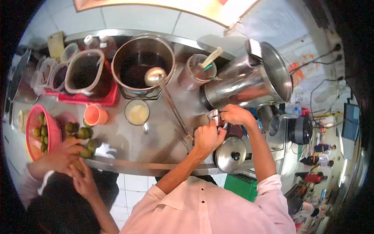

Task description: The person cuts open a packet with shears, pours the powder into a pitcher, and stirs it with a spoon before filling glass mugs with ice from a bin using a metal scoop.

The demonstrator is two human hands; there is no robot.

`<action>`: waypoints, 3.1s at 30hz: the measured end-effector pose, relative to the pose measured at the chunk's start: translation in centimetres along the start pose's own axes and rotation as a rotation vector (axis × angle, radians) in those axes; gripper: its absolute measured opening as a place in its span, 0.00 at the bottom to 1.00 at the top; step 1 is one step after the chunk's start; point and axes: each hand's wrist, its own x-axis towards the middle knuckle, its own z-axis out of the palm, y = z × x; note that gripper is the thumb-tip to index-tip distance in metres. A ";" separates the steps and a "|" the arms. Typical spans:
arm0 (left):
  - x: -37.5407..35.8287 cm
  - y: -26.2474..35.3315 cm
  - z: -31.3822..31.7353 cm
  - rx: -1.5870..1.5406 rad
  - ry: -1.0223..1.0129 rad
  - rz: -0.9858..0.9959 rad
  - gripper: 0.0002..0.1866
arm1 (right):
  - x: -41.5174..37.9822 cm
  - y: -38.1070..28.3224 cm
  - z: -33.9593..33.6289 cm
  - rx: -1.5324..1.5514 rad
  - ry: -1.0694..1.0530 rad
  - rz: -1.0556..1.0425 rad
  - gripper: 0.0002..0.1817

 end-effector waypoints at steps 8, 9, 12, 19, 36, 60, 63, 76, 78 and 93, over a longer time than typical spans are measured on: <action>-0.1 -0.7 0.0 0.089 -0.069 0.078 0.19 | 1.4 0.6 3.6 -0.106 0.439 -0.026 0.16; -0.3 -1.5 0.4 0.086 -0.029 0.131 0.19 | 0.1 -0.2 4.0 0.129 0.574 -0.014 0.17; 0.0 -0.7 0.0 0.105 -0.066 0.147 0.18 | -1.7 -1.6 6.8 0.422 0.903 0.081 0.19; -0.2 0.3 -1.1 0.095 -0.125 0.172 0.16 | -3.4 -2.5 10.9 0.685 0.994 0.151 0.16; -0.4 0.5 -2.0 0.253 0.062 0.293 0.18 | -3.5 -3.2 10.2 0.195 0.960 0.117 0.11; -1.3 1.2 2.4 0.284 0.198 0.034 0.13 | -3.0 2.1 9.7 0.301 0.970 -0.327 0.10; -1.1 1.2 3.1 0.280 0.272 0.074 0.12 | -2.7 2.7 9.6 0.295 0.979 -0.388 0.12; 1.2 1.6 2.9 0.444 0.240 0.017 0.11 | -0.2 5.1 9.9 0.366 0.970 -0.541 0.11; 1.7 1.2 3.0 0.454 0.266 0.031 0.11 | -0.3 5.3 9.5 0.365 0.965 -0.523 0.12; 2.5 0.1 2.7 0.568 0.212 0.081 0.10 | 1.6 5.7 9.9 0.389 0.937 -0.496 0.18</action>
